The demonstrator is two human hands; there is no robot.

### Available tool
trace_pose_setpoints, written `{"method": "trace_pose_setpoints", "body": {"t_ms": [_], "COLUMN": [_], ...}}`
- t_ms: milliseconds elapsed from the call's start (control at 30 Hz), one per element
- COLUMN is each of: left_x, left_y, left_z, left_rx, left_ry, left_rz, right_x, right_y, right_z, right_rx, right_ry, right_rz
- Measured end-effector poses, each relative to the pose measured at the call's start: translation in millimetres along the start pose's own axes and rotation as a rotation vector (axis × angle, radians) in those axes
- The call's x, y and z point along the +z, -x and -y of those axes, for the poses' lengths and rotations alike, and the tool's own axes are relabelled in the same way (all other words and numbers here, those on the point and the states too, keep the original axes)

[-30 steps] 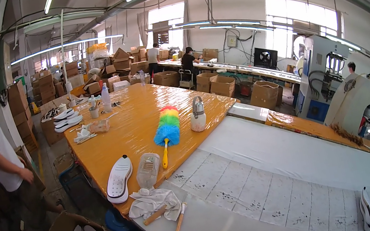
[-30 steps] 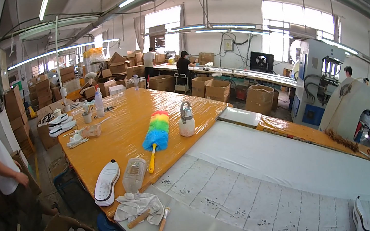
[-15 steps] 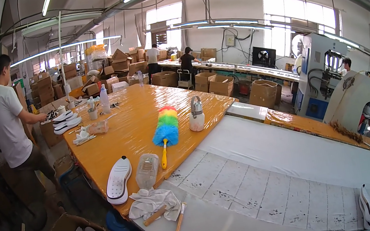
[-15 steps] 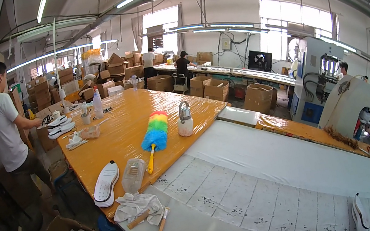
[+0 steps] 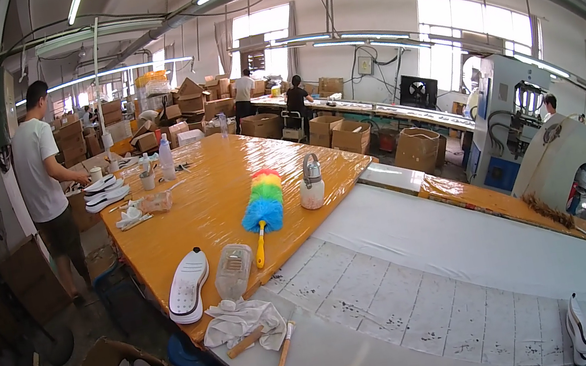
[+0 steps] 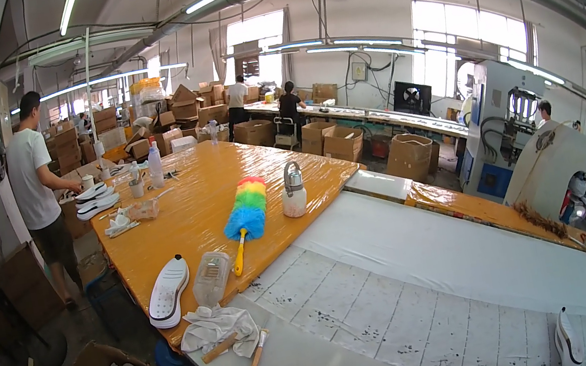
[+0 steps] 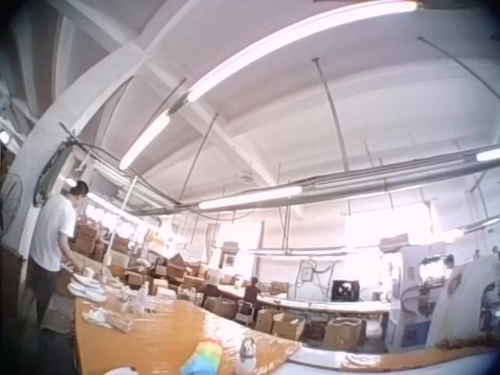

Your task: Picking up shoe soles and uppers from a conveyor and a bin, then stacking them on a workspace.

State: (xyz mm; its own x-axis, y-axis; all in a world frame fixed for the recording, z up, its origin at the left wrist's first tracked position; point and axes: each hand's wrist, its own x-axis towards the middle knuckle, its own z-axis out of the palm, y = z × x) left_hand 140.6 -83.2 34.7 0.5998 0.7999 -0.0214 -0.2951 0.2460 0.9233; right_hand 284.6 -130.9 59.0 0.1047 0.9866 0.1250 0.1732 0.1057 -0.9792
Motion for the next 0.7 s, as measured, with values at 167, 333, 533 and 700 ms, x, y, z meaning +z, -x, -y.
{"method": "trace_pose_setpoints", "body": {"t_ms": [167, 333, 533, 700], "left_x": [3.6, 6.4, 9.7, 10.8], "left_y": [-1.3, -2.9, -3.1, -5.4], "left_z": [5.0, 7.2, 8.3, 13.1], "left_rx": [-0.004, -0.003, -0.020, -0.018], "left_ry": [0.026, 0.033, 0.074, 0.085], "left_rz": [0.004, 0.009, 0.008, 0.007], "right_x": [-4.1, -7.0, -10.1, -13.1], "right_y": [2.7, 3.8, 4.6, 4.7], "right_z": [11.0, 12.7, 11.0, 8.9], "right_rx": [0.037, 0.050, 0.011, 0.008], "right_ry": [-0.033, -0.032, 0.047, 0.068], "right_rz": [0.012, 0.005, -0.019, -0.018]}}
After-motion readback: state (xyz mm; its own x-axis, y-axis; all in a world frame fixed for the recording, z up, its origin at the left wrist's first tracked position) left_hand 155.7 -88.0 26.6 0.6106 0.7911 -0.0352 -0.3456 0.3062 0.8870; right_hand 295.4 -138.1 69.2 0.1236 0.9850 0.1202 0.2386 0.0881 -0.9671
